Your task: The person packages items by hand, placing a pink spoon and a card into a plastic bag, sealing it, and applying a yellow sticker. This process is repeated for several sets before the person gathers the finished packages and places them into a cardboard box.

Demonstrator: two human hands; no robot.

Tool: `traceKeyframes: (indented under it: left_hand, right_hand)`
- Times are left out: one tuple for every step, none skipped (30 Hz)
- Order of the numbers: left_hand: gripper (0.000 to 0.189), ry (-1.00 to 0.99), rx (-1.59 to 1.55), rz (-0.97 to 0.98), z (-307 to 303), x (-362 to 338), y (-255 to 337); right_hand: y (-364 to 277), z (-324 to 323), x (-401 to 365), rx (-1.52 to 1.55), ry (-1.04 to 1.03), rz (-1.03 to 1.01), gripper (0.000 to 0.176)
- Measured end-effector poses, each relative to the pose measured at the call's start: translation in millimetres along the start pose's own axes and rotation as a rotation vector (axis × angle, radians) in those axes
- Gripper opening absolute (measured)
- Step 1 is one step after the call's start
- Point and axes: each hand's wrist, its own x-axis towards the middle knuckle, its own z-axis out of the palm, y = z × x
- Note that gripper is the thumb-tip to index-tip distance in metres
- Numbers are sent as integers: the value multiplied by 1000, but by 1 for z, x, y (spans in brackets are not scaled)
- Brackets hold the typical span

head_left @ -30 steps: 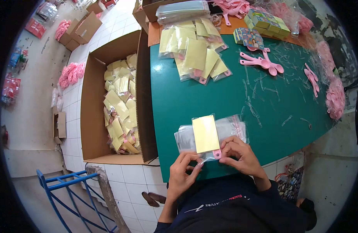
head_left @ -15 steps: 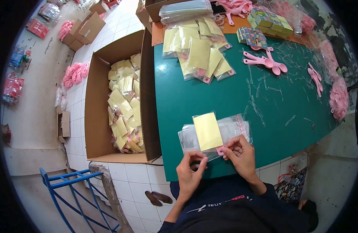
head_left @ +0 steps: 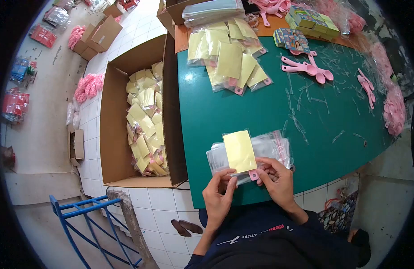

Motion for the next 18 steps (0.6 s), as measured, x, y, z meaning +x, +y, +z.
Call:
traceKeyframes:
  left_hand:
    - [22, -19, 26, -12, -1, 0, 3]
    - [25, -38, 51, -23, -1, 0, 5]
    - [28, -40, 64, -20, -2, 0, 7]
    - [31, -42, 77, -18, -2, -1, 8]
    - [34, -45, 90, -15, -3, -2, 8]
    - [36, -72, 100, -10, -4, -2, 7]
    - [37, -100, 111, -3, -7, -2, 7]
    - [39, -128, 121, 8, -9, -1, 7]
    - [39, -137, 90, 6, -11, 1, 10]
    - [40, -148, 56, 9, -13, 4, 16]
    - [40, -160, 20, 10, -15, 6, 23]
    - [39, -186, 66, 40, -17, 17, 33]
    - [40, -210, 108, 117, -21, 31, 42]
    - [40, -186, 130, 265, -20, 50, 49]
    - [38, -181, 135, 305, -21, 73, 57]
    - [38, -180, 178, 234, -20, 96, 71]
    - [34, -78, 251, 397, -17, 128, 67]
    - [31, 31, 323, 561, -14, 150, 57]
  right_hand:
    - [1, -1, 0, -38, -5, -20, 32]
    - [1, -1, 0, -76, -9, -42, 36]
    - [1, -2, 0, -113, -18, -64, 36]
    - [1, -3, 0, -150, -26, -85, 37]
    - [0, -3, 0, -187, -34, -106, 38]
    - [-2, -5, 0, -207, -68, -96, 38]
    - [-4, -6, 0, -226, -101, -88, 39]
    - [-7, -8, 1, -246, -132, -83, 39]
    - [-12, -10, 3, -251, -174, -74, 39]
    - [-20, -15, 5, -259, -212, -69, 38]
    - [-28, -20, 7, -271, -250, -63, 37]
    - [-40, -28, 14, -384, -253, -170, 36]
    - [-54, -37, 25, -496, -259, -270, 34]
    - [-64, -46, 41, -610, -269, -368, 33]
    - [-69, -59, 63, -695, -241, -505, 29]
    - [-74, -74, 90, -779, -213, -644, 26]
    - [-85, -90, 115, -869, -193, -558, 21]
    - [-80, -110, 150, -1021, -99, -651, 20]
